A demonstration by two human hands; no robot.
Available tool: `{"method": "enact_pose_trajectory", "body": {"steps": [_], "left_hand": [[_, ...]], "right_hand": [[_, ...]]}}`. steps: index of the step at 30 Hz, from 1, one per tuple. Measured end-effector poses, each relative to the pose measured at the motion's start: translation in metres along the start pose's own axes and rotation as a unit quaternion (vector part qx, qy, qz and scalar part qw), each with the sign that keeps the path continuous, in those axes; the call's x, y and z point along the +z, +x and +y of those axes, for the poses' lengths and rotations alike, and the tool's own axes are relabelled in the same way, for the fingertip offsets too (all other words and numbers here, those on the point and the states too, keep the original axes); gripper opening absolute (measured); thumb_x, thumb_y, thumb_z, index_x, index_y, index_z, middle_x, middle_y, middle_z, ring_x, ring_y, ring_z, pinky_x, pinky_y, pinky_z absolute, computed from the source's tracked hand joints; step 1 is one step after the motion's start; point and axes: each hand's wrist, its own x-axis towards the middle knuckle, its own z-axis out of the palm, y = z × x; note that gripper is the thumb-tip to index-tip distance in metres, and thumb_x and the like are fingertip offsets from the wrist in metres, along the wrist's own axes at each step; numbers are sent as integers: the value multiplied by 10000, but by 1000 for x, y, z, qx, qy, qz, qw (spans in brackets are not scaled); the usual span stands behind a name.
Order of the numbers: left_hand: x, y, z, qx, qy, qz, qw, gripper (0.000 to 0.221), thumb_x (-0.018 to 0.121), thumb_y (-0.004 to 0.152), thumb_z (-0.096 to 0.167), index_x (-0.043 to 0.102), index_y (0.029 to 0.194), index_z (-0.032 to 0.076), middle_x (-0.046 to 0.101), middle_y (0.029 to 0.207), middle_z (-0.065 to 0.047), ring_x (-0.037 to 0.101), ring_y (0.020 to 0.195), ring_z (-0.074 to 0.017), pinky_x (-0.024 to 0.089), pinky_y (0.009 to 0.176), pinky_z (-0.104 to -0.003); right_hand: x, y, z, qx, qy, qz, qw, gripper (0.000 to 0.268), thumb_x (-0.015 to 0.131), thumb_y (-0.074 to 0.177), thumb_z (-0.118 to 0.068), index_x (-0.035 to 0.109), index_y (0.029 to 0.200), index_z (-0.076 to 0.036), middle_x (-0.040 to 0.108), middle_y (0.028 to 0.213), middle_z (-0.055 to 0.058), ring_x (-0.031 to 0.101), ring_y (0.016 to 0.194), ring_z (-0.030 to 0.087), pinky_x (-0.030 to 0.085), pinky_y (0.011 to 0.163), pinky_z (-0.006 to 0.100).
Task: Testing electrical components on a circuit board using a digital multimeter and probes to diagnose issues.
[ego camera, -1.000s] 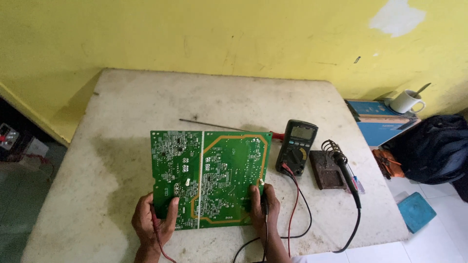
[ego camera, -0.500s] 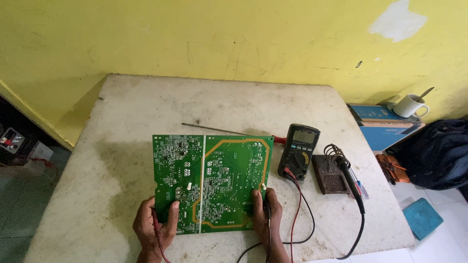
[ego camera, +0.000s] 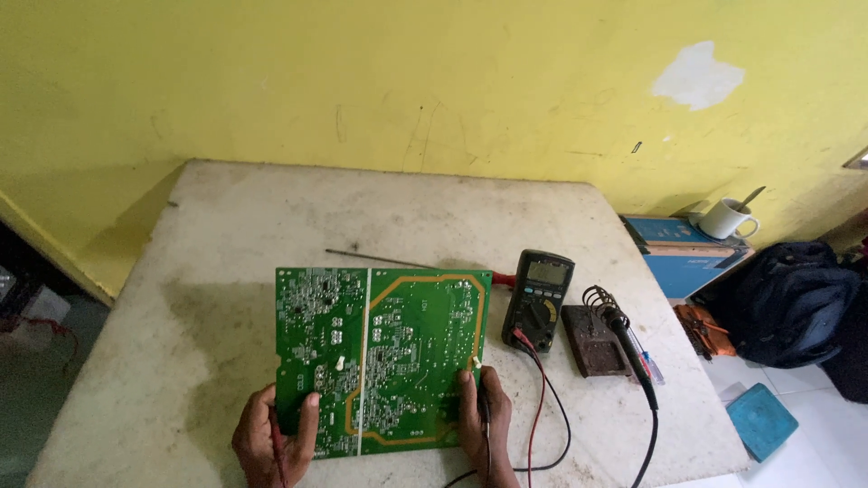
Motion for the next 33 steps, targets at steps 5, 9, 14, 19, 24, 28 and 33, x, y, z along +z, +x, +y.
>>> {"method": "enact_pose_trajectory", "body": {"steps": [5, 9, 14, 19, 24, 28, 33], "left_hand": [[4, -1, -15, 11, 21, -8, 1000, 396, 771, 829, 398, 663, 1048, 87, 713, 910, -57, 652, 765, -239, 521, 712, -355], [-1, 2, -7, 16, 34, -23, 999, 359, 742, 853, 432, 673, 1026, 126, 696, 892, -25, 638, 742, -214, 505, 672, -346], [-4, 6, -9, 74, 30, -30, 996, 352, 728, 897, 404, 666, 1038, 88, 698, 916, -65, 654, 782, -244, 511, 693, -360], [-8, 17, 2, 111, -120, -15, 986, 334, 835, 898, 258, 638, 975, -1, 588, 708, -145, 616, 588, -284, 485, 550, -353], [-7, 15, 1, 99, -122, -4, 988, 330, 858, 851, 240, 666, 974, 1, 610, 721, -141, 626, 608, -274, 504, 579, -349], [-4, 12, -9, 102, -114, 0, 988, 328, 855, 846, 232, 666, 984, 3, 599, 731, -151, 625, 621, -300, 507, 594, -354], [-4, 12, -8, 80, -126, -5, 989, 282, 837, 838, 195, 670, 968, 9, 601, 708, -138, 618, 608, -280, 513, 610, -350]], "right_hand": [[1, 1, 2, 9, -2, -4, 1000, 379, 571, 990, -413, 484, 756, -128, 404, 591, -13, 389, 594, 105, 322, 521, 316], [-2, 0, 4, -16, -32, -7, 999, 396, 547, 995, -435, 460, 749, -137, 388, 568, -13, 389, 561, 109, 323, 498, 333], [0, -4, -6, -17, 18, -10, 1000, 392, 553, 1029, -345, 376, 730, -164, 307, 646, -64, 324, 603, 64, 259, 498, 306], [1, 5, 31, -29, -14, 5, 999, 381, 571, 1024, -408, 585, 854, -67, 525, 618, 212, 451, 601, 297, 419, 604, 436], [1, 4, 29, -52, 23, -2, 998, 298, 709, 971, -351, 653, 888, -71, 557, 617, 156, 496, 598, 218, 450, 588, 380], [1, 4, 25, -54, 23, -1, 998, 325, 688, 980, -378, 660, 887, -67, 574, 620, 156, 511, 615, 203, 454, 601, 376], [1, 5, 35, -60, 39, 1, 997, 327, 602, 1009, -368, 672, 914, -63, 561, 612, 183, 496, 609, 223, 446, 588, 405]]}}
